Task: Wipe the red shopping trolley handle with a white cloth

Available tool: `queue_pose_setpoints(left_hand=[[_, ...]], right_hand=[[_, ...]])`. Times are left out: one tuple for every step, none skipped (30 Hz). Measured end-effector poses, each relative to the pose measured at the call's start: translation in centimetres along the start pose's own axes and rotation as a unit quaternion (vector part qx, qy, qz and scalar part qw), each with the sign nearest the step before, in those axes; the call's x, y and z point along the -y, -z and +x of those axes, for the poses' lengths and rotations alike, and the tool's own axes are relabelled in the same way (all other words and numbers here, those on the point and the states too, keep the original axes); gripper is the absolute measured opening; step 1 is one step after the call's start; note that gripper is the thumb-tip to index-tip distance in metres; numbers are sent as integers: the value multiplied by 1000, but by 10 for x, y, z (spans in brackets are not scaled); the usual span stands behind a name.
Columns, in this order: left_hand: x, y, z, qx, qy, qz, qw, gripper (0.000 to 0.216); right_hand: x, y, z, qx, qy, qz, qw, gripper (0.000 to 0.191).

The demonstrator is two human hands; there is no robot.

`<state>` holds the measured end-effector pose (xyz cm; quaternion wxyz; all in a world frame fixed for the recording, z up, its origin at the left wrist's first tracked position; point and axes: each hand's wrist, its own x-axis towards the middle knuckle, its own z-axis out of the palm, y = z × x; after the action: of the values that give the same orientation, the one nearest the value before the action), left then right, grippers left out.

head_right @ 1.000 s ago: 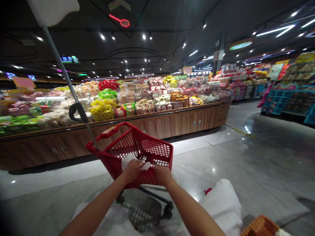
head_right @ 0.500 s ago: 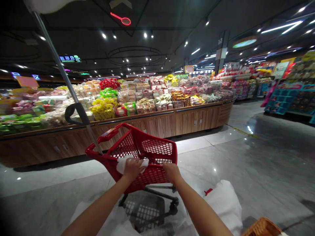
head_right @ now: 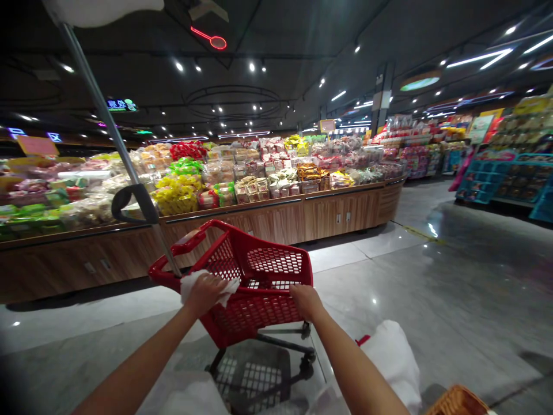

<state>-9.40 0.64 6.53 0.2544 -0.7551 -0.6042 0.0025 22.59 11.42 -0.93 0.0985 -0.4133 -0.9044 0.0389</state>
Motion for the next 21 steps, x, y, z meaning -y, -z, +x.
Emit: queue_pose_setpoints(left_hand=[[16, 4, -9, -26, 10, 24, 999, 15], [27, 6, -16, -44, 18, 40, 998, 15], [32, 8, -21, -59, 30, 51, 996, 15], [31, 8, -22, -67, 46, 54, 995, 15], [24, 7, -21, -67, 64, 49, 995, 15], [13, 4, -17, -59, 82, 37, 994, 16], [-3, 1, -9, -46, 96, 17, 994, 19], [-23, -3, 0, -28, 102, -6, 994, 21], [-45, -8, 11, -7, 99, -33, 995, 23], [-68, -12, 22, 13, 90, -59, 994, 24], [-91, -16, 33, 28, 84, -78, 993, 25], [-112, -20, 44, 38, 82, -90, 992, 26], [-130, -23, 52, 44, 78, -102, 991, 26], [-144, -25, 58, 46, 68, -110, 990, 27], [-152, -27, 62, 46, 55, -115, 991, 28], [-154, -28, 63, 48, 38, -116, 991, 28], [-149, -28, 62, 51, 20, -113, 992, 28], [-138, -27, 58, 55, 4, -105, 993, 29], [-120, -25, 51, 59, -6, -92, 994, 29], [-99, -21, 42, 62, -11, -77, 995, 29], [-74, -17, 32, 59, -8, -59, 997, 30]], right_hand=[[-4, 1, 0, -2, 3, 2, 1000, 20], [-6, 2, 0, -6, 5, 5, 1000, 20], [-8, 3, 0, -10, 6, 5, 1000, 21], [-8, 3, 0, -15, 5, 4, 1000, 20], [-7, 2, -1, -20, 2, 1, 1000, 20], [-5, 0, -1, -26, -3, -3, 1000, 19], [-2, -2, -2, -33, -10, -6, 999, 19], [2, -4, -2, -41, -15, -8, 999, 19], [7, -7, -3, -47, -20, -9, 999, 19], [12, -9, -3, -52, -22, -10, 998, 19], [16, -11, -3, -56, -21, -9, 998, 20], [20, -13, -3, -59, -20, -8, 998, 21], [23, -15, -3, -60, -18, -7, 998, 22], [26, -15, -3, -61, -15, -5, 998, 23], [27, -15, -3, -59, -11, -1, 998, 24], [27, -15, -3, -56, -8, 3, 998, 24], [27, -13, -2, -51, -5, 5, 999, 24], [25, -12, -2, -46, -4, 5, 999, 23], [23, -9, -2, -40, -4, 4, 999, 23], [21, -7, -2, -35, -6, 2, 999, 23], [18, -4, -2, -33, -8, -1, 999, 23]])
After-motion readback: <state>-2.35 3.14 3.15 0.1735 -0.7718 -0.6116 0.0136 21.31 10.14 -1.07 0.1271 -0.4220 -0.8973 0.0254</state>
